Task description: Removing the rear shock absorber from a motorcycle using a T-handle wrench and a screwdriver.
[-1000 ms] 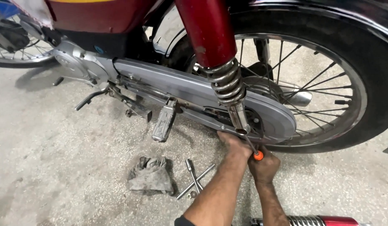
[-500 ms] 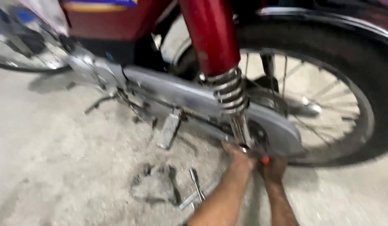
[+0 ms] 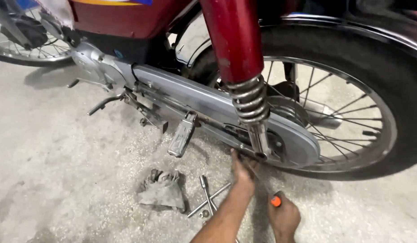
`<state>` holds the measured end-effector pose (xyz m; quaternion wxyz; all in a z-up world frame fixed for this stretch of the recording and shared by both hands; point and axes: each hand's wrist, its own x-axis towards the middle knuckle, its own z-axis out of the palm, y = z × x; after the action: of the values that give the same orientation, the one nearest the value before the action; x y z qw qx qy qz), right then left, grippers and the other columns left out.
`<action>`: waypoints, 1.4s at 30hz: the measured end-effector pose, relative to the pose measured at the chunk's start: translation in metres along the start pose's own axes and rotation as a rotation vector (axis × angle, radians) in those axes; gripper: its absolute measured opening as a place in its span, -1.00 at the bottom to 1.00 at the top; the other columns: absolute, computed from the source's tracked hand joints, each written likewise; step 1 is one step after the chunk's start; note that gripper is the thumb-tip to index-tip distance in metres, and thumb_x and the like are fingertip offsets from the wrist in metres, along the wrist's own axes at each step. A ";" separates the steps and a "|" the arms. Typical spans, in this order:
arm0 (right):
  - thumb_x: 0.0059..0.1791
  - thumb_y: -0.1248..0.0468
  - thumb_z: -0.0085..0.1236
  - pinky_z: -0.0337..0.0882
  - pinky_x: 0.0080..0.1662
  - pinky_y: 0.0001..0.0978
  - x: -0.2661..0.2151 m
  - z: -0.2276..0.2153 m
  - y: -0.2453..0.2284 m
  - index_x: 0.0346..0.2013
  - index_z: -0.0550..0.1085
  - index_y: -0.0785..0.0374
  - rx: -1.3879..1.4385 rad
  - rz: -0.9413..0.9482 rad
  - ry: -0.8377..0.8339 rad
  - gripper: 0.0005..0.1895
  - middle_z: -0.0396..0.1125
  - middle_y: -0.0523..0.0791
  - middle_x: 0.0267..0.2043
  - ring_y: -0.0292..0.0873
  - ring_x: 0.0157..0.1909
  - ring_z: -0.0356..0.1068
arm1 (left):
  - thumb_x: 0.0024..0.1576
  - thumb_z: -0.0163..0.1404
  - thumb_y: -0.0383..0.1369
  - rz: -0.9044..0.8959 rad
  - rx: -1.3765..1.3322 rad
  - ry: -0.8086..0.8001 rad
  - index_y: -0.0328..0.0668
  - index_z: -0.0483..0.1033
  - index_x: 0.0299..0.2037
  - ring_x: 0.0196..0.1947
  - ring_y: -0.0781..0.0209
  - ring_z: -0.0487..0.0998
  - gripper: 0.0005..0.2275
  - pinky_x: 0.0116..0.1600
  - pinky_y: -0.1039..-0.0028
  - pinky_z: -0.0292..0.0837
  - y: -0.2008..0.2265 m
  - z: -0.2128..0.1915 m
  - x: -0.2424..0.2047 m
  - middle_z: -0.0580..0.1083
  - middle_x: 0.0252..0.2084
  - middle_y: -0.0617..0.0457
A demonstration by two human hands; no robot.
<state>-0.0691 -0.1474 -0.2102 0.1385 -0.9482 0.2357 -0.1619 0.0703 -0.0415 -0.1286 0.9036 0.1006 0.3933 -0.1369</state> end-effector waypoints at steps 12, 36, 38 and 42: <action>-0.11 -0.05 0.16 0.35 0.00 -0.10 -0.024 -0.106 -0.062 -0.17 0.54 0.10 0.285 -0.001 -0.328 -0.63 0.47 -0.04 -0.14 0.10 -0.05 0.42 | 0.19 -0.02 -0.38 0.588 0.618 -0.008 -0.34 0.52 -0.06 -0.17 0.09 0.62 -0.80 0.07 0.43 0.58 0.021 0.017 -0.161 0.59 -0.22 -0.08; 0.03 0.41 0.05 0.46 -0.03 -0.20 0.052 -0.246 -0.184 -0.02 0.53 0.32 1.040 -0.089 -0.020 -0.76 0.44 0.07 -0.12 -0.11 -0.05 0.41 | -0.08 0.28 -0.28 1.239 1.235 -0.294 -0.18 0.63 -0.23 -0.25 0.00 0.64 -0.75 -0.20 0.44 0.62 0.033 0.064 -0.209 0.52 -0.32 -0.05; -0.01 0.42 0.07 0.44 0.04 -0.16 0.052 -0.248 -0.186 0.05 0.50 0.31 1.049 -0.024 -0.051 -0.68 0.46 0.08 -0.04 -0.07 0.01 0.43 | -0.03 0.20 -0.34 1.193 1.203 -0.284 -0.23 0.61 -0.20 -0.27 -0.05 0.65 -0.77 -0.21 0.35 0.61 0.032 0.065 -0.214 0.54 -0.34 -0.14; -0.01 0.46 0.03 0.43 0.08 -0.14 0.056 -0.246 -0.187 0.07 0.49 0.28 1.044 -0.011 -0.066 -0.65 0.46 0.07 0.01 -0.04 0.07 0.43 | 0.00 0.15 -0.31 1.080 1.162 -0.302 -0.29 0.56 -0.16 -0.28 -0.14 0.65 -0.74 -0.24 0.27 0.59 0.035 0.066 -0.206 0.58 -0.34 -0.24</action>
<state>-0.0382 -0.0620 0.0903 0.5993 -0.7587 0.1143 -0.2284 -0.0081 0.0068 0.0702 0.6915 0.7109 0.0302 0.1241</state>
